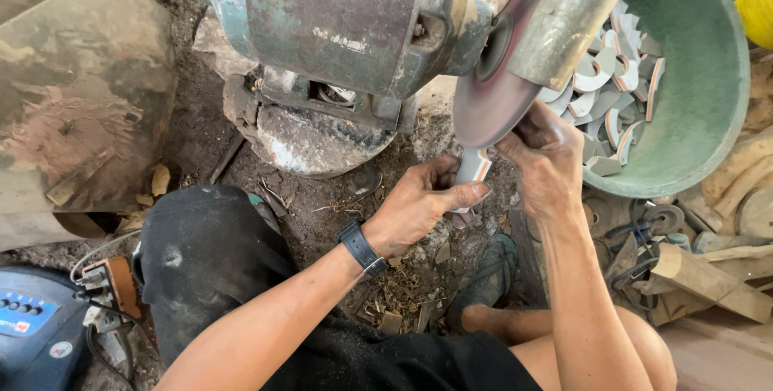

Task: The person sits on the ground and uses a bench grinder to smooth the edges of small curved wooden pieces. They hold each piece with both hands, press it against the spinning wheel, and rotate it to grind different sides. Finished pieces are placed into a green basin nearby.

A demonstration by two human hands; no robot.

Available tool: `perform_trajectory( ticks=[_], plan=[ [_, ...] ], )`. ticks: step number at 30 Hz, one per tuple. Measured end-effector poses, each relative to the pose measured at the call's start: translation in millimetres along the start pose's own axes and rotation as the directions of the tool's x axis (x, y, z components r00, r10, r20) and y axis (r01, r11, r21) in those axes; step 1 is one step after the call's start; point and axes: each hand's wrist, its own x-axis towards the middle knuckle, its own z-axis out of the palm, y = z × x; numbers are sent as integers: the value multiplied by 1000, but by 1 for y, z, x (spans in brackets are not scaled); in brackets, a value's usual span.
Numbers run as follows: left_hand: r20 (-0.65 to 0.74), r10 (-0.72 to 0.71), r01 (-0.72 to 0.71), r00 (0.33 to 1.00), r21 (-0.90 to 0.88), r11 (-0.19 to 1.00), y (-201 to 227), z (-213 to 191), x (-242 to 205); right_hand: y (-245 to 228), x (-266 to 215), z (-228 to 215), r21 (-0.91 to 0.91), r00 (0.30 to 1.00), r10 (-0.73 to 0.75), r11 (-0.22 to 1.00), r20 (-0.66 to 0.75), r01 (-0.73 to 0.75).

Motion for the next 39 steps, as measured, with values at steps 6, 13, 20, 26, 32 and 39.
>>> perform_trajectory(
  ticks=[6,13,20,26,32,39],
  plan=[
    [-1,32,-32,999,-28,999,-3,2,2,4,1,0,26,999,-50,998,15,50],
    [7,0,0,1000,-14,1000,-10,0,-10,15,-9,1,-64,999,-43,997,22,44],
    [-10,-123,122,992,-68,990,-27,-2,-33,27,-33,9,-44,998,65,997,17,-64],
    [-4,-164,163,986,-73,984,-44,-4,-65,41,-67,17,-199,966,257,946,-16,-255],
    [-59,-149,153,987,70,986,-31,5,-51,29,-54,5,-201,975,200,955,-98,-216],
    [-31,-21,24,999,76,997,2,6,-10,4,-4,-1,-55,999,-42,998,-8,41]
  ],
)
